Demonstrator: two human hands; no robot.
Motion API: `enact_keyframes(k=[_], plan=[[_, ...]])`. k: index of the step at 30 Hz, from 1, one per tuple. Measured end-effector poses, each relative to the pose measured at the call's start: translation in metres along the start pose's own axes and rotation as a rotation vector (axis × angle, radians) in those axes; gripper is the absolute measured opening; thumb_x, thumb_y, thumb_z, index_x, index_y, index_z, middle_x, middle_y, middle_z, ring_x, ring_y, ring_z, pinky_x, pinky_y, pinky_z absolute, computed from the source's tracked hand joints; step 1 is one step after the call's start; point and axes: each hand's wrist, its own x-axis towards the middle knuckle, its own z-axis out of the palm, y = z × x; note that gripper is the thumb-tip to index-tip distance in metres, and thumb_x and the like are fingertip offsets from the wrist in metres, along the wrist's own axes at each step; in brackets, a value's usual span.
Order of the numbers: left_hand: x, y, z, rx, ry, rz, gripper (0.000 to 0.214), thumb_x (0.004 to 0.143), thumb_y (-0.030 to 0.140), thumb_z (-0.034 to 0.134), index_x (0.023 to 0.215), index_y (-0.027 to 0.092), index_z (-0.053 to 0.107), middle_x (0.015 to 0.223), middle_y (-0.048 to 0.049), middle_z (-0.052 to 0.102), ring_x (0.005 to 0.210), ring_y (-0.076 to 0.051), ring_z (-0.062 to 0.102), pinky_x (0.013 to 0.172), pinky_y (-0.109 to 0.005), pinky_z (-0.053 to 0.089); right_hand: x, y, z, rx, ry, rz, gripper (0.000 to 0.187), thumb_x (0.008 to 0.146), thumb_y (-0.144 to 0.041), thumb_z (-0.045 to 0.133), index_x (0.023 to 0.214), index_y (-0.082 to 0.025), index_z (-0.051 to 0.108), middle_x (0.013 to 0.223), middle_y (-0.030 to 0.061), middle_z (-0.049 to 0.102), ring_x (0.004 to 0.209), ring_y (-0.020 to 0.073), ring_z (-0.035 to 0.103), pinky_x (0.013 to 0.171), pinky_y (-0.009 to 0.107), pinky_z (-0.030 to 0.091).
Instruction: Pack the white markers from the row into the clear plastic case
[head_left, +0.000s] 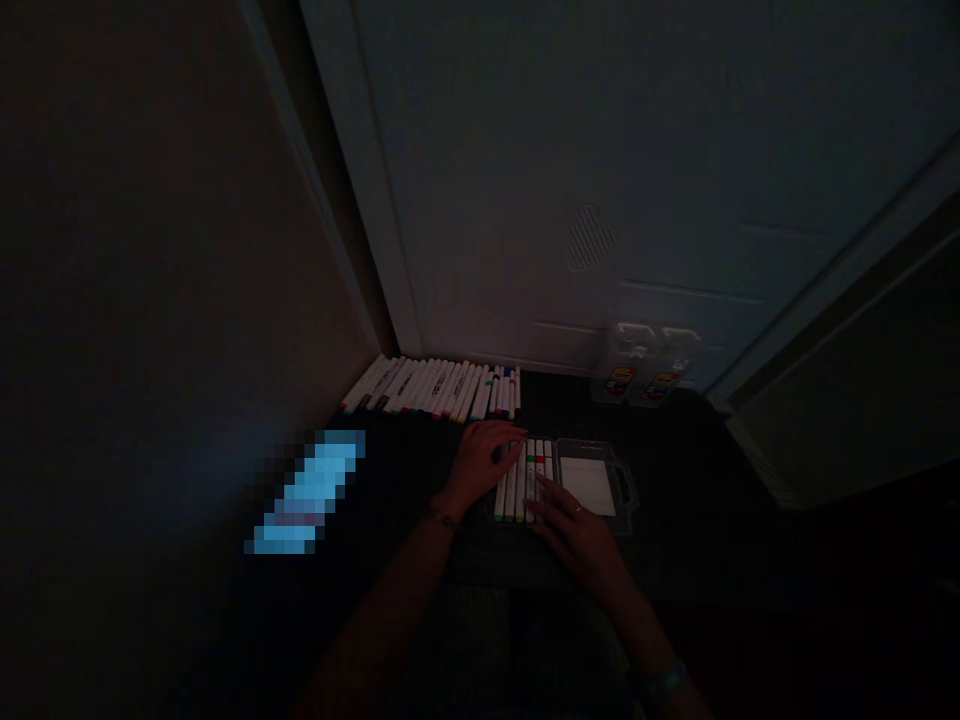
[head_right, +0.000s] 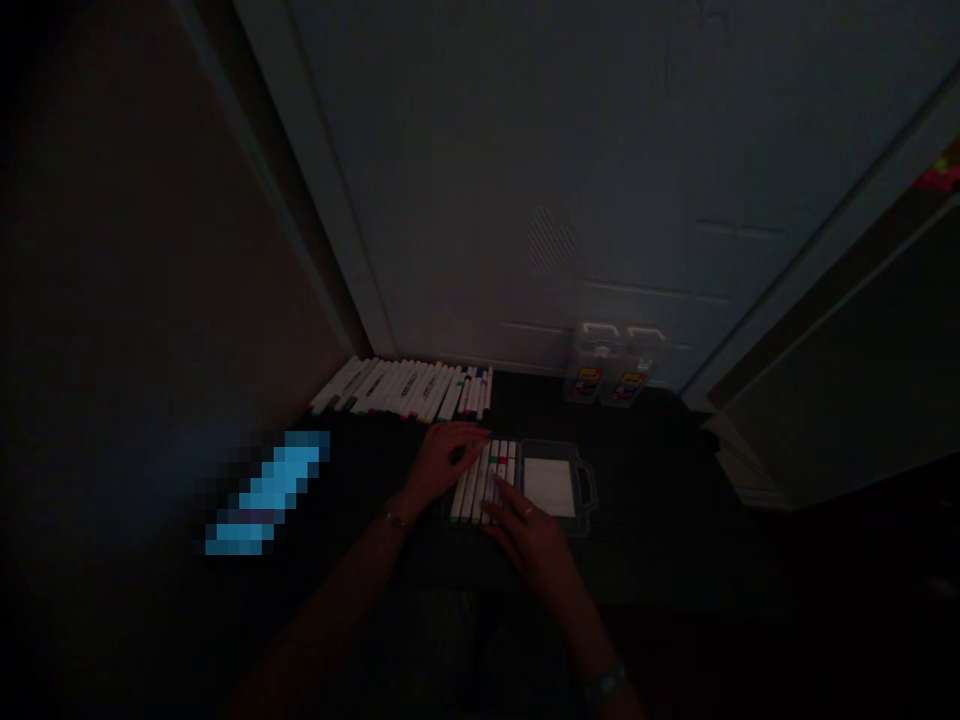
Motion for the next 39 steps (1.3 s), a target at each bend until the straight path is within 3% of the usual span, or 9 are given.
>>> enact_keyframes(k=[5, 10, 18, 29, 34, 39], plan=[[0.001, 0.002, -0.001, -0.013, 0.078, -0.053, 0.022, 0.089, 0.028, 0.045, 0.096, 0.026, 0.066, 0.102, 0.0001, 0.068, 0.103, -0.018, 0.056, 0.094, -0.038, 0.036, 0.003, -0.001, -0.005, -0.1, 0.066, -0.049, 0.039, 0.086, -0.027, 0.053, 0.125, -0.027, 0.049, 0.142, 0.005, 0.036, 0.124, 0.0228, 0.042, 0.103, 0.045, 0.037], [0.003, 0.001, -0.002, 0.004, 0.173, -0.127, 0.021, 0.088, 0.026, 0.047, 0.092, 0.024, 0.067, 0.097, -0.0005, 0.069, 0.098, -0.018, 0.058, 0.091, -0.036, 0.038, 0.007, -0.004, -0.003, -0.182, -0.006, -0.043, 0.055, 0.086, -0.031, 0.052, 0.137, -0.023, 0.034, 0.144, 0.006, 0.032, 0.132, 0.0239, 0.029, 0.107, 0.048, 0.031], [0.005, -0.005, -0.002, -0.061, 0.307, -0.162, 0.022, 0.087, 0.026, 0.046, 0.086, 0.021, 0.067, 0.09, -0.0025, 0.069, 0.091, -0.019, 0.061, 0.086, -0.034, 0.042, 0.01, -0.005, 0.002, -0.168, -0.048, -0.027, 0.06, 0.086, -0.035, 0.051, 0.14, -0.024, 0.028, 0.145, 0.0042, 0.031, 0.132, 0.023, 0.03, 0.105, 0.042, 0.036], [0.003, -0.02, -0.01, -0.149, 0.428, -0.257, 0.024, 0.087, 0.028, 0.045, 0.082, 0.019, 0.066, 0.086, -0.0028, 0.068, 0.086, -0.018, 0.061, 0.084, -0.031, 0.043, 0.02, -0.016, 0.009, -0.147, -0.031, -0.068, 0.062, 0.085, -0.038, 0.052, 0.14, -0.022, 0.03, 0.144, 0.0061, 0.033, 0.132, 0.0236, 0.029, 0.107, 0.043, 0.033], [0.002, -0.025, -0.01, -0.214, 0.442, -0.309, 0.024, 0.087, 0.03, 0.044, 0.082, 0.019, 0.065, 0.086, -0.0027, 0.067, 0.085, -0.018, 0.061, 0.082, -0.029, 0.044, 0.02, -0.017, 0.008, -0.17, -0.033, -0.07, 0.061, 0.086, -0.038, 0.05, 0.14, -0.023, 0.028, 0.143, 0.006, 0.034, 0.132, 0.0234, 0.029, 0.108, 0.047, 0.027], [0.002, -0.024, -0.009, -0.241, 0.452, -0.319, 0.024, 0.086, 0.029, 0.044, 0.08, 0.019, 0.065, 0.083, -0.0023, 0.067, 0.083, -0.017, 0.061, 0.08, -0.028, 0.044, 0.021, -0.023, 0.007, -0.22, 0.028, -0.05, 0.06, 0.086, -0.041, 0.049, 0.139, -0.025, 0.028, 0.145, 0.0056, 0.029, 0.134, 0.026, 0.024, 0.109, 0.058, 0.012]])
